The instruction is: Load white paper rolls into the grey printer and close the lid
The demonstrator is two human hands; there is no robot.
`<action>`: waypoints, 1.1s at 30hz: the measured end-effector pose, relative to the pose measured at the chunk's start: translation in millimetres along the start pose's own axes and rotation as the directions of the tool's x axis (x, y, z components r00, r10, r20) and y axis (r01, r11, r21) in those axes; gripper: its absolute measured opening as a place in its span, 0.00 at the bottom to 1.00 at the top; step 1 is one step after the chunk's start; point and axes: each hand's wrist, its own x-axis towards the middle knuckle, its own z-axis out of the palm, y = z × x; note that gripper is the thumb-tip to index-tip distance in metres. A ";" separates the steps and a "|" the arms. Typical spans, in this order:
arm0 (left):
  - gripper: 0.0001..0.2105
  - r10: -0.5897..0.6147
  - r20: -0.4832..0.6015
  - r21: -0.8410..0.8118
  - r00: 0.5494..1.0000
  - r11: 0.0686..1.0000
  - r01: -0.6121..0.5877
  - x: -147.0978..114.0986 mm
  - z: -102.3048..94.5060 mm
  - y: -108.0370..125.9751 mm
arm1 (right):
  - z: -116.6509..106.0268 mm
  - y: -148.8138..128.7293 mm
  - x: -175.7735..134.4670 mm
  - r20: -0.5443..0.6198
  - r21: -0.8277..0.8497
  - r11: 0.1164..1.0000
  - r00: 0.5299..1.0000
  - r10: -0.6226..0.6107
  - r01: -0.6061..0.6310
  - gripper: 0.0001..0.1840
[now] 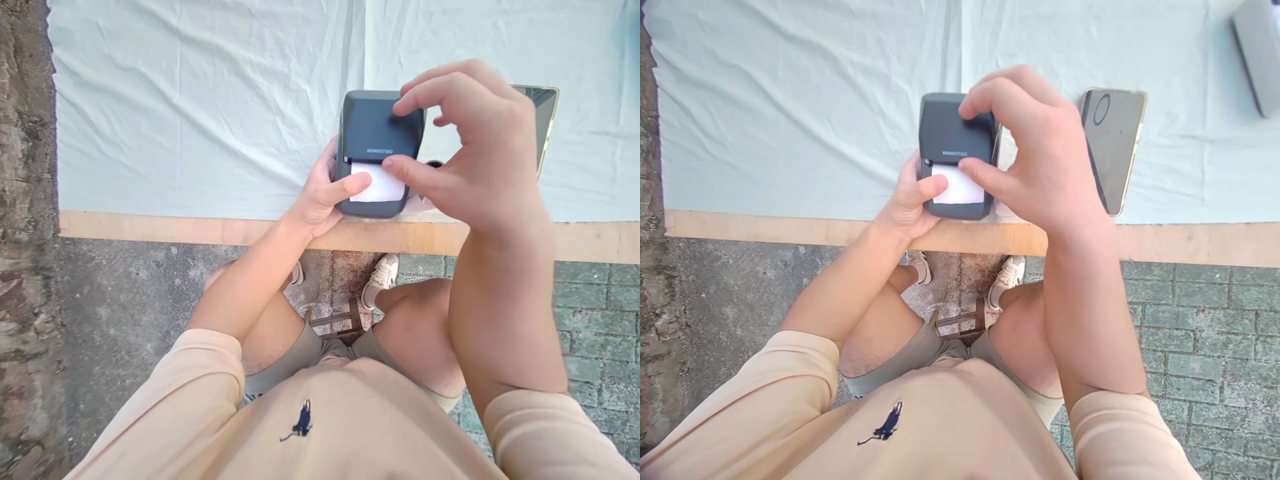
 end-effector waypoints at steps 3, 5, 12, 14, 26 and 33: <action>0.18 -0.032 -0.029 -0.002 0.999 1.000 0.032 0.0 1.7 1.4 | 2.5 -3.8 0.1 -0.119 0.070 0.997 0.991 0.053 -0.045 0.13; 0.22 -0.040 -0.026 -0.002 0.999 0.999 0.040 -0.1 2.2 2.0 | 3.1 -6.1 -0.2 -0.165 0.138 0.988 0.982 0.095 -0.072 0.10; 0.23 -0.028 -0.009 -0.008 1.000 1.000 0.028 -1.3 2.7 2.2 | 3.5 -2.2 -2.3 -0.039 0.083 0.995 0.998 0.052 -0.049 0.13; 0.24 -0.013 0.018 0.027 1.000 1.000 0.013 -2.2 2.3 1.7 | 3.4 0.0 -2.7 -0.015 0.110 0.990 0.996 0.091 -0.089 0.19; 0.13 0.024 0.030 0.016 0.999 1.000 -0.024 2.3 3.4 0.6 | 5.0 -4.7 0.7 0.180 0.100 0.978 0.970 0.164 -0.184 0.29; 0.15 -0.062 -0.100 -0.108 0.993 0.993 0.051 8.2 4.4 0.8 | -6.9 3.1 -1.9 0.166 0.083 0.987 0.979 0.122 -0.137 0.33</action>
